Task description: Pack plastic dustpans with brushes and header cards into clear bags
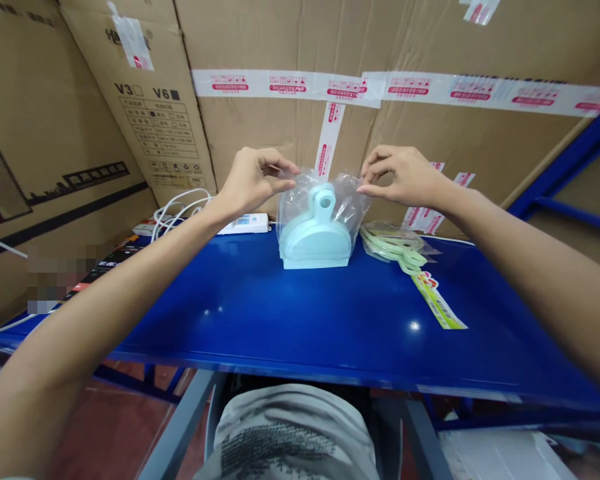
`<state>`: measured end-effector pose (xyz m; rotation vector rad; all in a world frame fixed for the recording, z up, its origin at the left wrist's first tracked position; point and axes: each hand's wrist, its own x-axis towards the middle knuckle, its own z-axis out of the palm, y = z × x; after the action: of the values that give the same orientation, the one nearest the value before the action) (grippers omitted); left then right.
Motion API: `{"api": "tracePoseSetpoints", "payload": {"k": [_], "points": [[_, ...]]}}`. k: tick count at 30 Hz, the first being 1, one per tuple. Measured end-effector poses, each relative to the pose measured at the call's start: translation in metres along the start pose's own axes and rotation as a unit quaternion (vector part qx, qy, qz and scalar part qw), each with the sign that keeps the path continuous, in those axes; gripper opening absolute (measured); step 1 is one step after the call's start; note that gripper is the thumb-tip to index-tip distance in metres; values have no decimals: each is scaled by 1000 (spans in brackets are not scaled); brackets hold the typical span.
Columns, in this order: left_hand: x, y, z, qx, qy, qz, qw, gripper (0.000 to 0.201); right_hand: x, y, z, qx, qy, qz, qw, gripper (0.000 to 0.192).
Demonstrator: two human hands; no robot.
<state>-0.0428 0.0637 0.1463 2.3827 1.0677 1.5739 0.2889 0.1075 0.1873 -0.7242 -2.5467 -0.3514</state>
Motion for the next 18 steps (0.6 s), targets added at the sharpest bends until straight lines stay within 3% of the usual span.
{"api": "tracePoseSetpoints", "payload": {"k": [3,6,9,11,13,18], "points": [[1,-2,-1,-35,8,6,999,34,1,-7,-4,18,27,28,999,26],[-19,-11,8,-49,-5,-3,999,76,1,-13,-9,41,22,55,997,21],[-60,-26,36,-49,-44,-32,997,132,1,-19,-13,67,34,76,994,14],[-87,-35,60,-43,-87,-52,994,152,2,-25,-18,89,62,88,990,11],[-105,-41,80,-53,-105,-67,991,145,4,-33,-29,112,92,88,986,13],[-111,-42,94,-4,-194,-46,980,79,2,-55,-82,95,155,69,981,22]]}}
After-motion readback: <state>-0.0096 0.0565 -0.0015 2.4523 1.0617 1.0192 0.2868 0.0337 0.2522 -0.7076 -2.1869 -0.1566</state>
